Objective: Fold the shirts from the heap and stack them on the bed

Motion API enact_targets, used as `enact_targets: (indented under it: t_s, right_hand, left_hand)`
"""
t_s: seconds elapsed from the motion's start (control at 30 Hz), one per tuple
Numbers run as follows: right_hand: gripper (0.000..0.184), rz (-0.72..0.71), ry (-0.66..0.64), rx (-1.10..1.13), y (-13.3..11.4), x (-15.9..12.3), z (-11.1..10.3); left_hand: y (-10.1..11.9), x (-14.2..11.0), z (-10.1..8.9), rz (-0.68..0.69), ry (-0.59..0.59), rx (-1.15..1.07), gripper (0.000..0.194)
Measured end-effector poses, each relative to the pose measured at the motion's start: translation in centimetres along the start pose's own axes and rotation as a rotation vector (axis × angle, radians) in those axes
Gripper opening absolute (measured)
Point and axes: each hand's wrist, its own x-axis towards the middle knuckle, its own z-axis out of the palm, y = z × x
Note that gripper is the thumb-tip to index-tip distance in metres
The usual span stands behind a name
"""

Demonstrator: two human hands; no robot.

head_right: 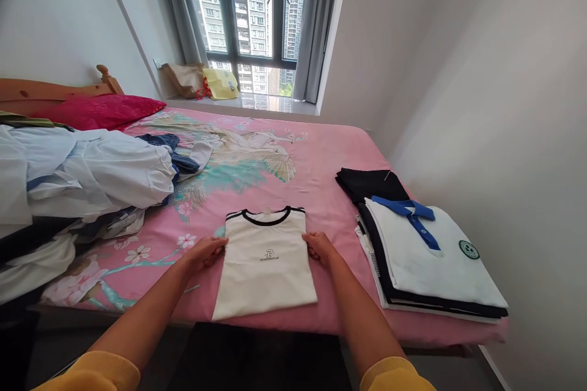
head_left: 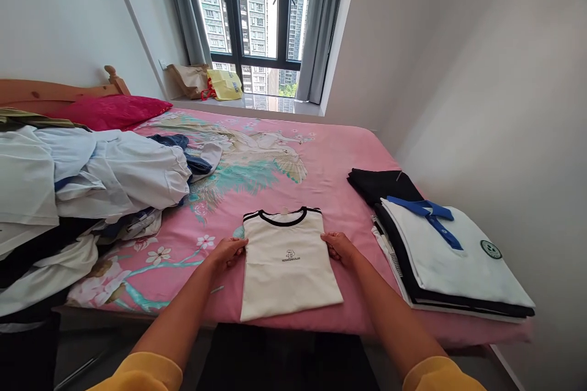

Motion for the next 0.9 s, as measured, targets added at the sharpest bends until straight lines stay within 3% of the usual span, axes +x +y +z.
enact_targets:
  t_s: [0.1, 0.3, 0.43, 0.63, 0.9]
  right_hand:
    - [0.039, 0.001, -0.001, -0.017, 0.0, -0.5, 0.2]
    - [0.035, 0.061, -0.055, -0.086, 0.4, -1.7, 0.1]
    - [0.037, 0.063, -0.028, -0.083, 0.9, -2.2, 0.2]
    - [0.032, 0.078, -0.048, -0.07, 1.6, -2.9, -0.2]
    - [0.031, 0.055, -0.025, -0.051, 1.7, -3.1, 0.2]
  left_hand:
    - [-0.1, -0.6, 0.4, 0.014, 0.012, 0.008, 0.044]
    - [-0.4, -2.6, 0.8, -0.045, -0.101, 0.057, 0.047]
    - [-0.8, -3.4, 1.3, -0.053, -0.074, 0.058, 0.048]
    - [-1.1, -4.3, 0.8, -0.12, -0.141, 0.022, 0.044]
    - [-1.2, -4.5, 1.3, -0.119, -0.106, 0.002, 0.047]
